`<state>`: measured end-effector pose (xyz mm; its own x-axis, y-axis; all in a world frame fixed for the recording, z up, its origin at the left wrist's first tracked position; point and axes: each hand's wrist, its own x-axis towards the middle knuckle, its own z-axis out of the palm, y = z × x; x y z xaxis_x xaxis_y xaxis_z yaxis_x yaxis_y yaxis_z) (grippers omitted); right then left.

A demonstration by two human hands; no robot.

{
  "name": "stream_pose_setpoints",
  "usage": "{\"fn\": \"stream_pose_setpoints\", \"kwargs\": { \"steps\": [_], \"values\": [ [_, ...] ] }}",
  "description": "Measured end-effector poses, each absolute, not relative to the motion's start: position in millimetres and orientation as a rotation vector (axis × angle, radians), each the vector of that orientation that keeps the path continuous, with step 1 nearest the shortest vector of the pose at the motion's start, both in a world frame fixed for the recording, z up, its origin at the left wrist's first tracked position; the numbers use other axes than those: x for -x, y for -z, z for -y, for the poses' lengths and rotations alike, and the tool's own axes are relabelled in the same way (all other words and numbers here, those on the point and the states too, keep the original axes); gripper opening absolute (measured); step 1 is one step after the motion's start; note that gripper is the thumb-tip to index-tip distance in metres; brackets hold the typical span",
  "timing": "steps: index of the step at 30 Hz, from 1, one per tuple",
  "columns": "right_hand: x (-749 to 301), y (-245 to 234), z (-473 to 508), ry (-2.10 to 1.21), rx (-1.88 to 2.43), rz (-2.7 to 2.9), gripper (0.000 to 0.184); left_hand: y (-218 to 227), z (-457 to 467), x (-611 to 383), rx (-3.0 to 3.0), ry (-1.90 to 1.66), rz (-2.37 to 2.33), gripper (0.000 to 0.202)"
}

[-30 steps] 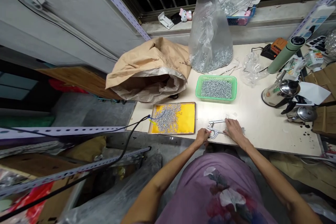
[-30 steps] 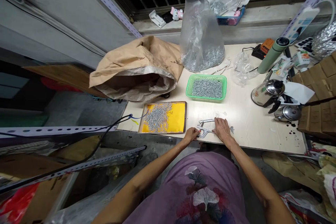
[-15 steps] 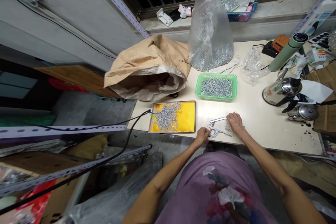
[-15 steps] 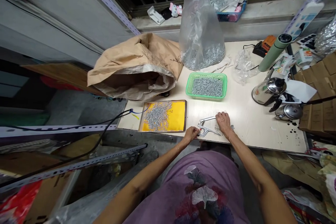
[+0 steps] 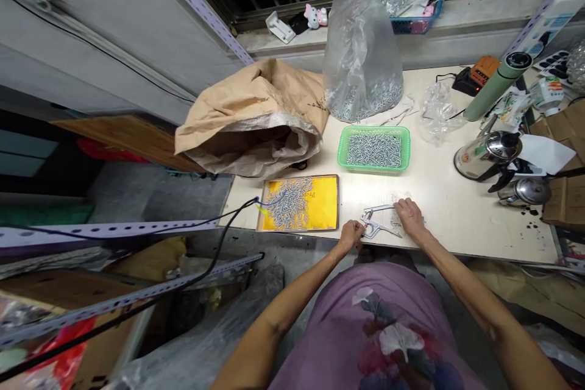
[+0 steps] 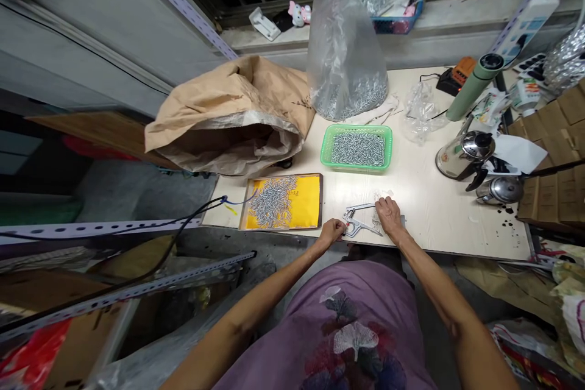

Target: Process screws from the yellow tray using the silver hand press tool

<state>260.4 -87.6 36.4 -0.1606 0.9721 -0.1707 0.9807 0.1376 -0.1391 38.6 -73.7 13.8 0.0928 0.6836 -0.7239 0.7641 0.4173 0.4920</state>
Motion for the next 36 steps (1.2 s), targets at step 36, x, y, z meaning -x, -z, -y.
{"fn": "stream_pose_setpoints", "kwargs": {
  "steps": [36],
  "values": [
    [-246.1,-32.0,116.1,0.427,-1.994,-2.360,0.054,-27.5,91.8,-47.7,-1.939,-0.032,-1.597,0.018]
  ]
}}
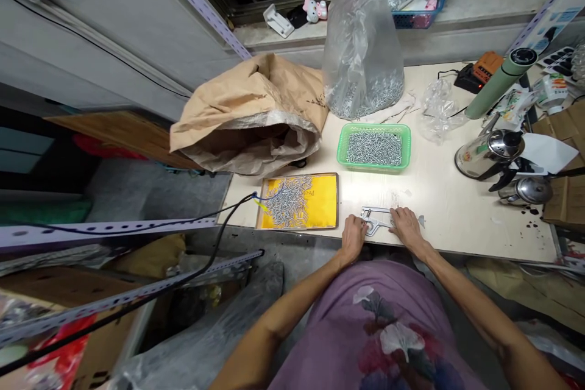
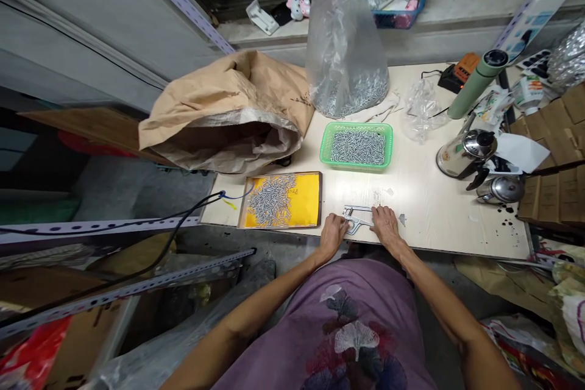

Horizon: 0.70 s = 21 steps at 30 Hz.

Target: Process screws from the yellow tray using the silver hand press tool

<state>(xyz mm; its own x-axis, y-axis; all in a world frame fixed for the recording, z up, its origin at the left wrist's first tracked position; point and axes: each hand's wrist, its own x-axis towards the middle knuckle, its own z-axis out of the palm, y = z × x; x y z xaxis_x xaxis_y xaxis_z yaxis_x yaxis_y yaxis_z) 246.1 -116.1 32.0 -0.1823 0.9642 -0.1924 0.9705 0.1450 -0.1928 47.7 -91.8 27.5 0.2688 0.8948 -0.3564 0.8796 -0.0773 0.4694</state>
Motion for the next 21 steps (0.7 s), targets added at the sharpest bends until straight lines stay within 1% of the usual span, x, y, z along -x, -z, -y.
{"fn": "stream_pose_setpoints", "kwargs": {
  "steps": [1,4,5,7,9,10,13,14,19,21],
  "values": [
    [-245.3,-32.5,115.8,0.429,-1.988,-2.361,0.053,-28.3,92.0,-53.9,-2.085,-0.057,-1.487,0.024],
    [-245.0,-34.9,114.3,0.432,-1.971,-2.380,0.054,-26.7,82.7,-78.5,-2.348,0.000,-1.181,0.050],
    [-245.4,-36.0,113.6,0.435,-1.976,-2.379,0.057,-25.4,77.3,-86.6,-2.389,0.040,-1.131,0.056],
    [-246.3,-39.0,111.9,0.436,-2.004,-2.348,0.060,-23.5,66.0,-99.3,-2.435,0.127,-1.073,0.060],
    [-246.3,-42.7,109.7,0.421,-2.030,-2.294,0.058,-24.1,56.7,-106.4,-2.462,0.198,-1.025,0.057],
    [-245.9,-44.7,108.4,0.412,-2.031,-2.270,0.053,-25.6,53.3,-108.3,-2.470,0.228,-1.007,0.053],
    [-243.2,-50.1,103.1,0.394,-1.991,-2.228,0.029,-33.2,47.7,-111.5,-2.462,0.342,-1.001,0.039],
    [-242.2,-51.6,100.9,0.392,-1.974,-2.221,0.026,-36.2,46.8,-112.8,-2.448,0.385,-1.016,0.034],
    [-242.1,-55.7,86.1,0.470,-1.888,-2.205,0.029,-46.0,43.9,-121.9,-2.339,0.490,-1.129,0.019],
    [-244.5,-56.5,79.8,0.533,-1.844,-2.198,0.029,-46.6,42.9,-125.3,-2.299,0.512,-1.162,0.017]
  ]
}}
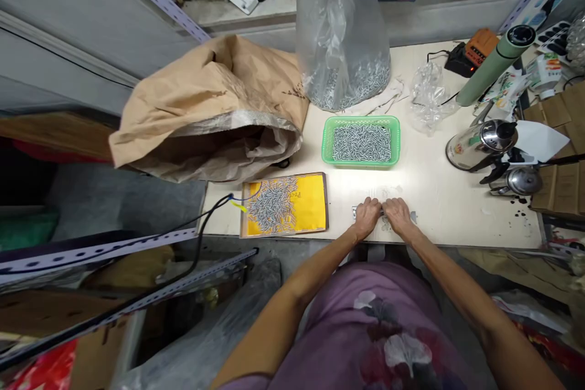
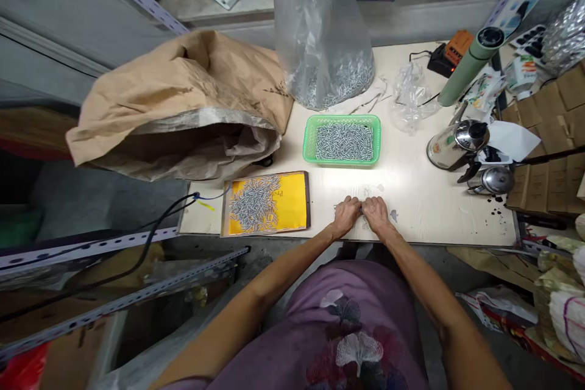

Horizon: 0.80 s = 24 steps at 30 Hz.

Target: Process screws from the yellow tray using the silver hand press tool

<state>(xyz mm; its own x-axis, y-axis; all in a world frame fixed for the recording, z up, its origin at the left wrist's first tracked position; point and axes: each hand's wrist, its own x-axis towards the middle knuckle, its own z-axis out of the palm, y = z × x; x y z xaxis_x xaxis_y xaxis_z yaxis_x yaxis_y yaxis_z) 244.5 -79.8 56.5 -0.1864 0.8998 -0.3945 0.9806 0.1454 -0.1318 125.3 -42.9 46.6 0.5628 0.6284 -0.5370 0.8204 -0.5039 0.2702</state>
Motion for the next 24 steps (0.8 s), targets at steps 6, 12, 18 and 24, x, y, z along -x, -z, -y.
{"fn": "stream_pose_setpoints", "kwargs": {
  "steps": [6,12,18,24],
  "values": [
    [-251.9,-63.0,73.8,0.608,-1.826,-2.175,0.022,-41.7,44.0,-128.6,-2.297,0.461,-1.210,0.016],
    [-260.4,-68.9,82.5,0.605,-1.836,-2.210,0.045,-23.4,67.6,-105.7,-2.459,0.108,-1.104,0.041],
    [-269.4,-62.4,57.1,0.465,-1.812,-2.209,0.026,-5.3,99.4,-82.4,-2.488,-0.023,-0.688,0.046],
    [-244.5,-51.4,34.5,0.356,-1.669,-2.382,0.029,-9.3,101.3,-82.4,-2.424,-0.069,-0.662,0.063]
  ]
}}
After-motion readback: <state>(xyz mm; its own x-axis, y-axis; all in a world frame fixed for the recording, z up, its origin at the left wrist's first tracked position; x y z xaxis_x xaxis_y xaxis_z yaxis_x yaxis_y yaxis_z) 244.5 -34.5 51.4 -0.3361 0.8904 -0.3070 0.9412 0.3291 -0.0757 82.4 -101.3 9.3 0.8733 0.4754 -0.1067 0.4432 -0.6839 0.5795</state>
